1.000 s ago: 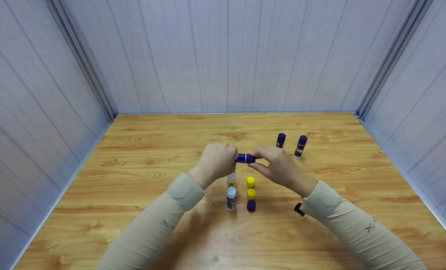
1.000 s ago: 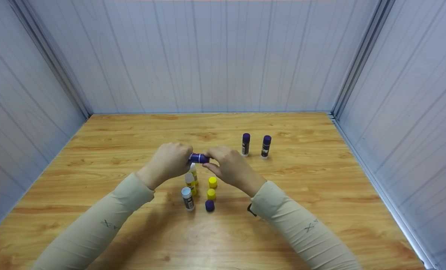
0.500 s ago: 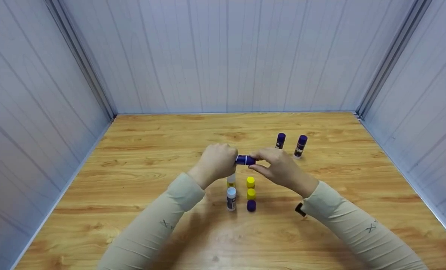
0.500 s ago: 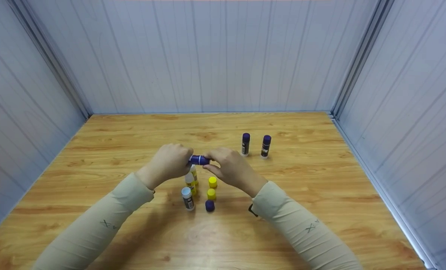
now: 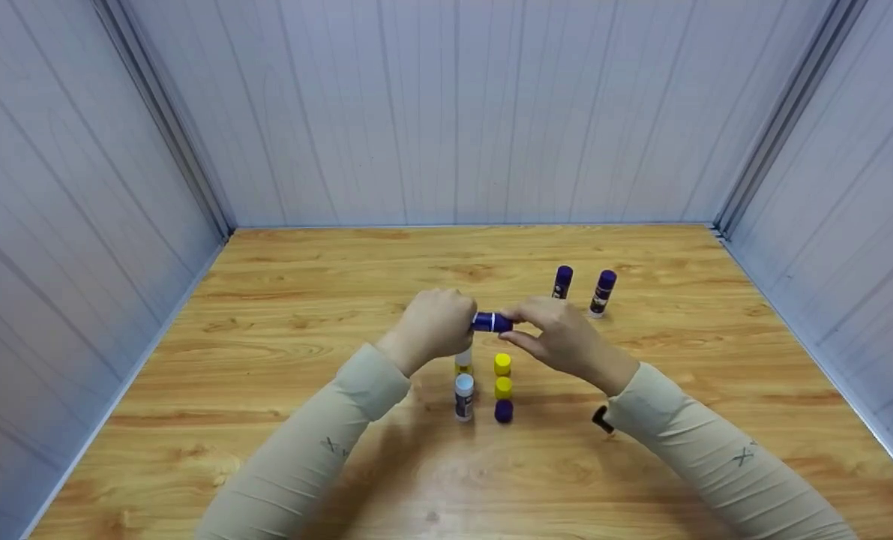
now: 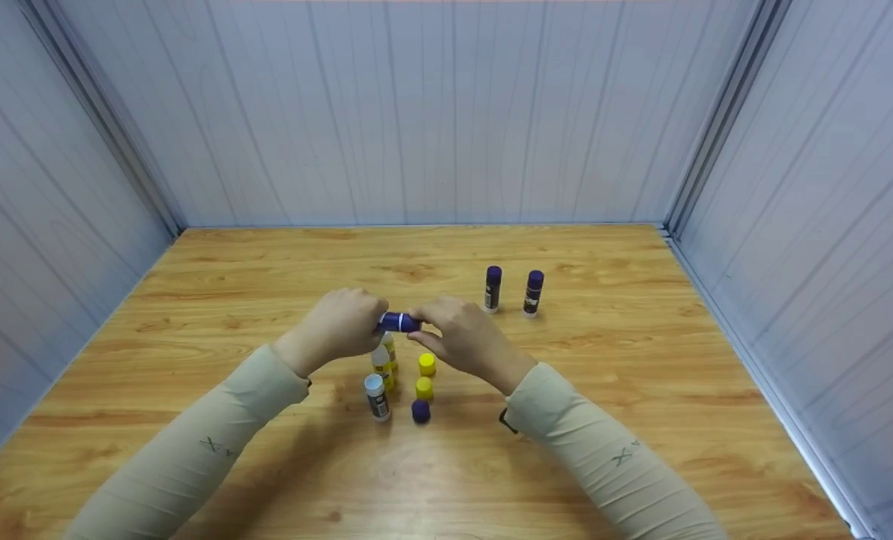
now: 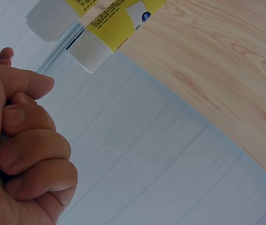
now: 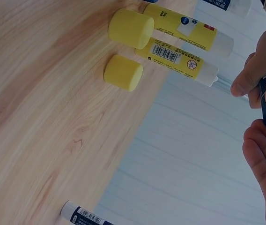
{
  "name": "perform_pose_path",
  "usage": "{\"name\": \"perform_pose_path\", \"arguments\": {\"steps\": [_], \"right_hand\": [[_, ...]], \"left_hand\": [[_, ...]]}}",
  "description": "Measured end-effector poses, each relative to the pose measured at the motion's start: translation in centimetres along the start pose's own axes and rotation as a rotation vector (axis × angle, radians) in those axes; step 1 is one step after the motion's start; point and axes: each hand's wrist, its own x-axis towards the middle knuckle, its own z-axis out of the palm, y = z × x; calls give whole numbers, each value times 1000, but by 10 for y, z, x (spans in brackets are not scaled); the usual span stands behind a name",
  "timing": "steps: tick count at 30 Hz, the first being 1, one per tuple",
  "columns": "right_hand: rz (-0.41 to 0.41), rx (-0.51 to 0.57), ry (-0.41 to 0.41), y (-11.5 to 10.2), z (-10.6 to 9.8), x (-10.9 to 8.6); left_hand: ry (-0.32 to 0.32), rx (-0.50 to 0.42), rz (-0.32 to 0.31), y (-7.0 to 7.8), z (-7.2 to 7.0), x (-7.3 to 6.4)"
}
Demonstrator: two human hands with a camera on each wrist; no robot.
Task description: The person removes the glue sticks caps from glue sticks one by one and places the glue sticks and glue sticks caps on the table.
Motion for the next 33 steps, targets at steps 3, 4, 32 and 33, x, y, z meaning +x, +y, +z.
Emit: {"name": "perform_pose_path", "arguments": {"steps": [3, 4, 32, 33], "right_hand": [[5, -14, 23, 7, -5, -6], [14, -22, 35, 10, -7, -9], [249, -124, -154, 28, -13, -15], [261, -125, -174, 28, -12, -14]], "left_hand": [[4, -30, -44, -13, -1, -5], [10, -33, -71, -19, -1, -6], [56, -465, -160, -50, 3, -8], [58, -504, -163, -50, 4, -7]]}}
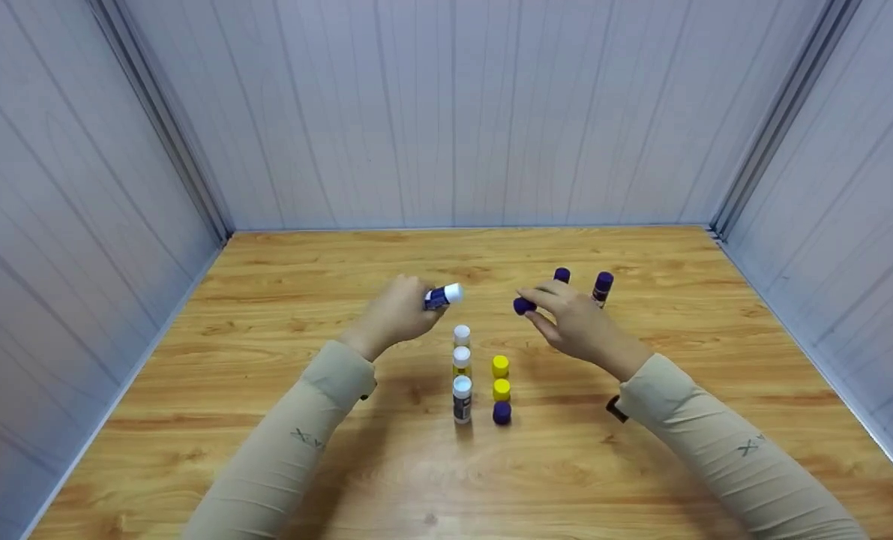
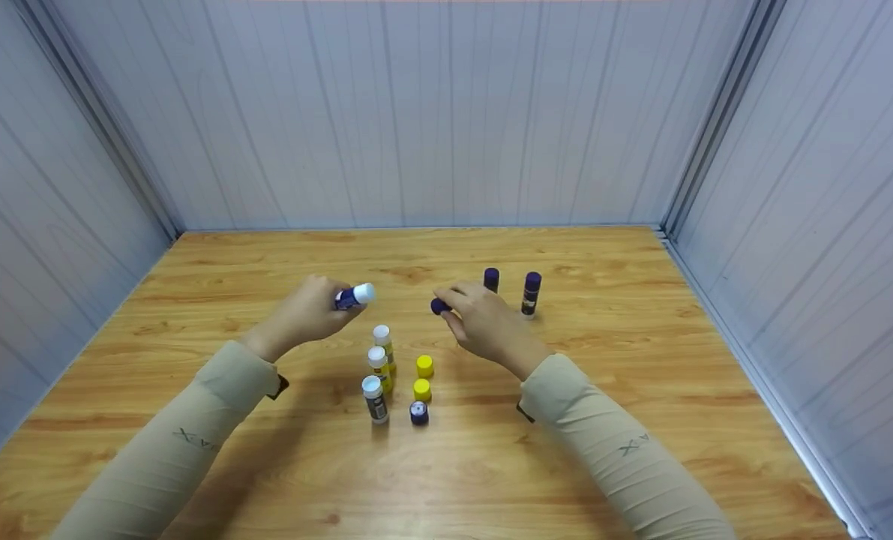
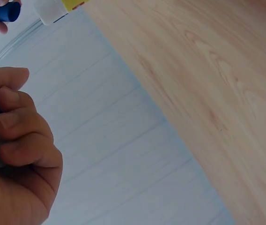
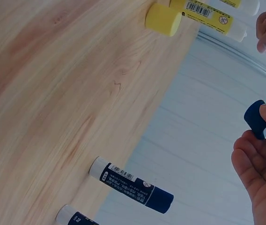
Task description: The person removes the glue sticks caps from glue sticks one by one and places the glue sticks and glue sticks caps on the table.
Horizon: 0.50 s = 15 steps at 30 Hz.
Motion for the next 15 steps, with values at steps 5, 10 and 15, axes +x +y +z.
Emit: {"name": "perform_pose_path", "arguments": {"steps": [5, 10, 15], "right_hand": [[64, 41, -107, -2, 3, 7], [121, 121, -174, 1, 10, 14], [167, 177, -240, 3, 19, 20]], "left_hand": [[12, -203, -50, -1, 1, -1], [62, -389, -84, -2, 1, 0], [84, -491, -53, -4, 2, 2]]}}
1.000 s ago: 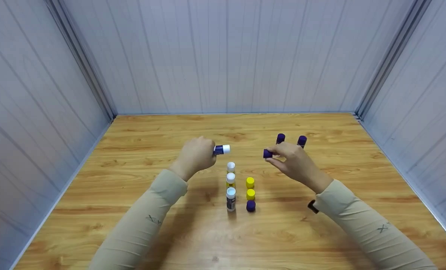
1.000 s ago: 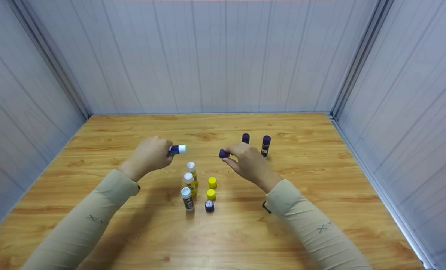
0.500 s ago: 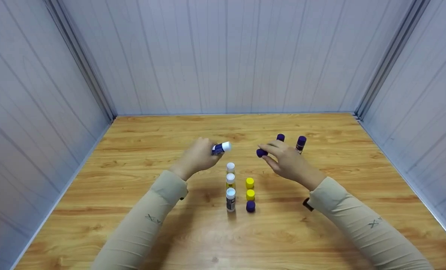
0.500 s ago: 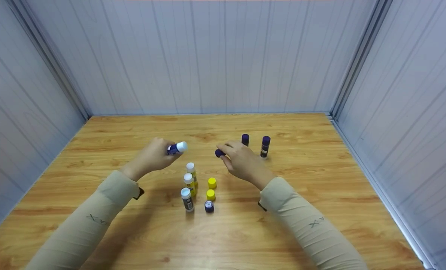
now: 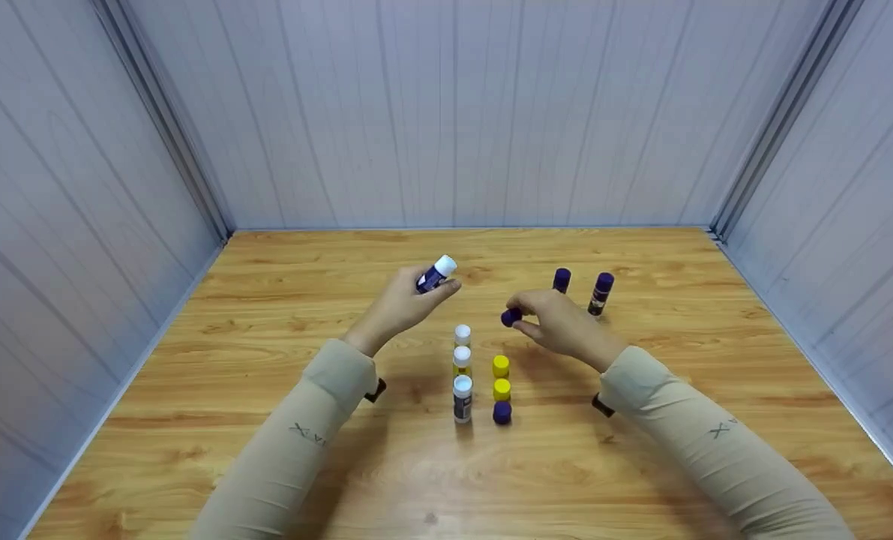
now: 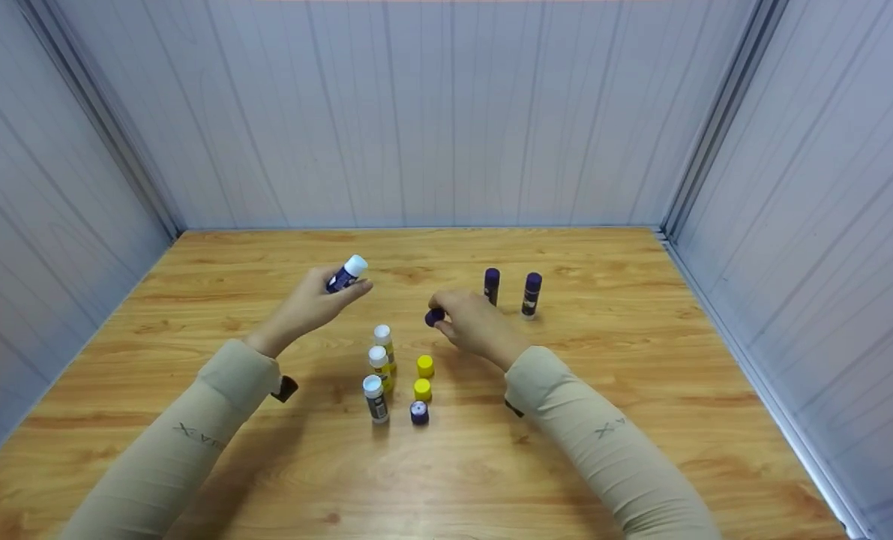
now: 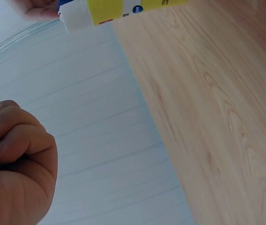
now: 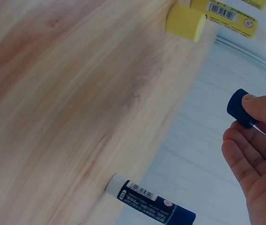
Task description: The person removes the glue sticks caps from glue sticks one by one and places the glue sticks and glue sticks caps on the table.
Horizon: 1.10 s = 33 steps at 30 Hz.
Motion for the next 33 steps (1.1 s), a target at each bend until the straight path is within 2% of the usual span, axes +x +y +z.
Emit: {"name": "perform_pose_path", "arguments": {"steps": [8, 12, 16, 21, 27, 33], "right_hand": [[-25, -58, -68, 1, 11, 9], [5, -59, -111, 2, 17, 12], [57, -67, -164, 5, 25, 17], [104, -100, -207, 5, 31, 21], [104, -119, -235, 6, 35, 25], [89, -136, -254, 8, 37, 27]], "left_hand": [[-4, -61, 66, -5, 2, 5], [-25, -123, 88, -6, 2, 5], [-39, -192, 84, -7, 4, 6], [-43, -233, 59, -7, 6, 4], [-50, -281, 41, -9, 10, 5], [-39, -279, 40, -12, 11, 6]]}}
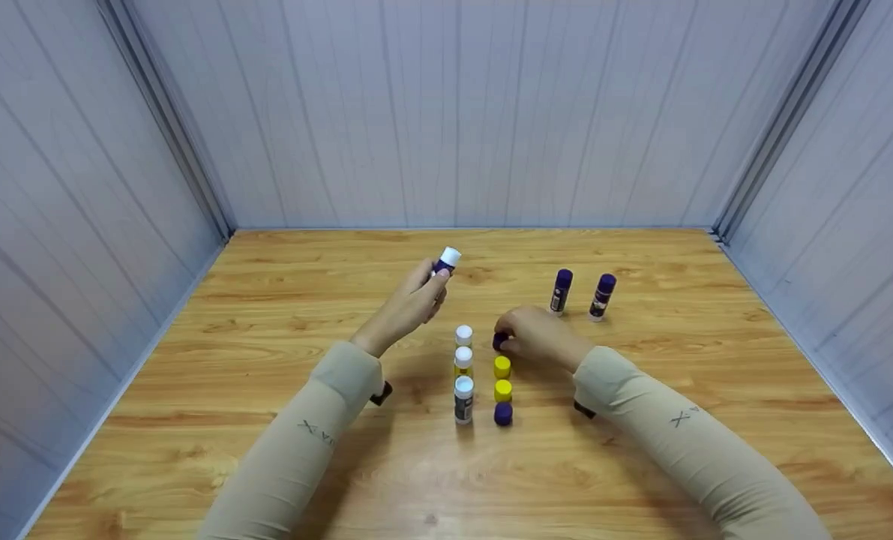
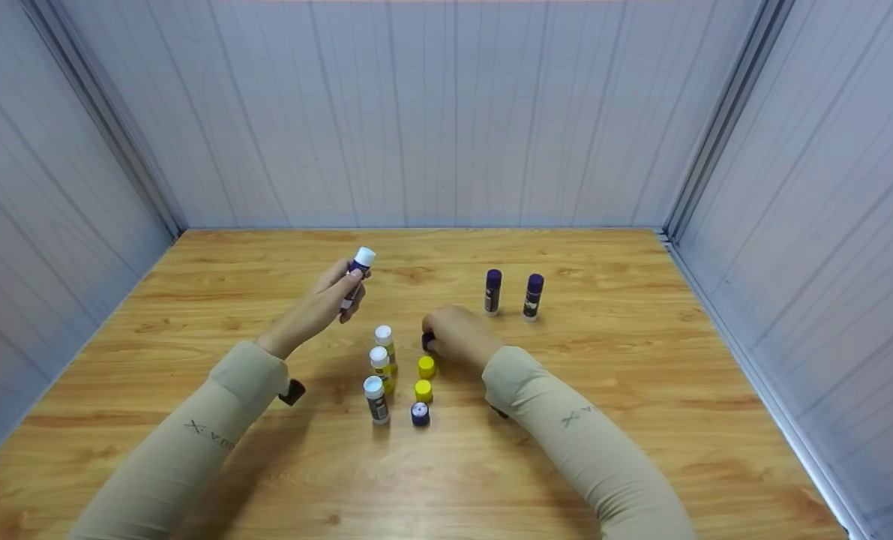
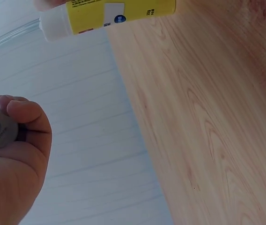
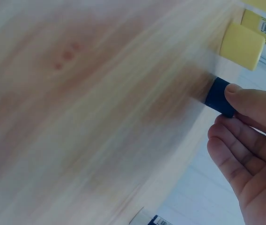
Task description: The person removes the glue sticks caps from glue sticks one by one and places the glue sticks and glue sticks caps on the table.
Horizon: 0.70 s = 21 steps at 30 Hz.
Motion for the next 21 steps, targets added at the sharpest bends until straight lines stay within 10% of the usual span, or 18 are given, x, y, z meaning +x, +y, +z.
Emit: {"name": "perform_pose_path", "arguments": {"steps": [21], "right_hand": [[55, 52, -47, 0, -3, 3]], "left_hand": [[106, 166, -36, -11, 2, 18]]}}
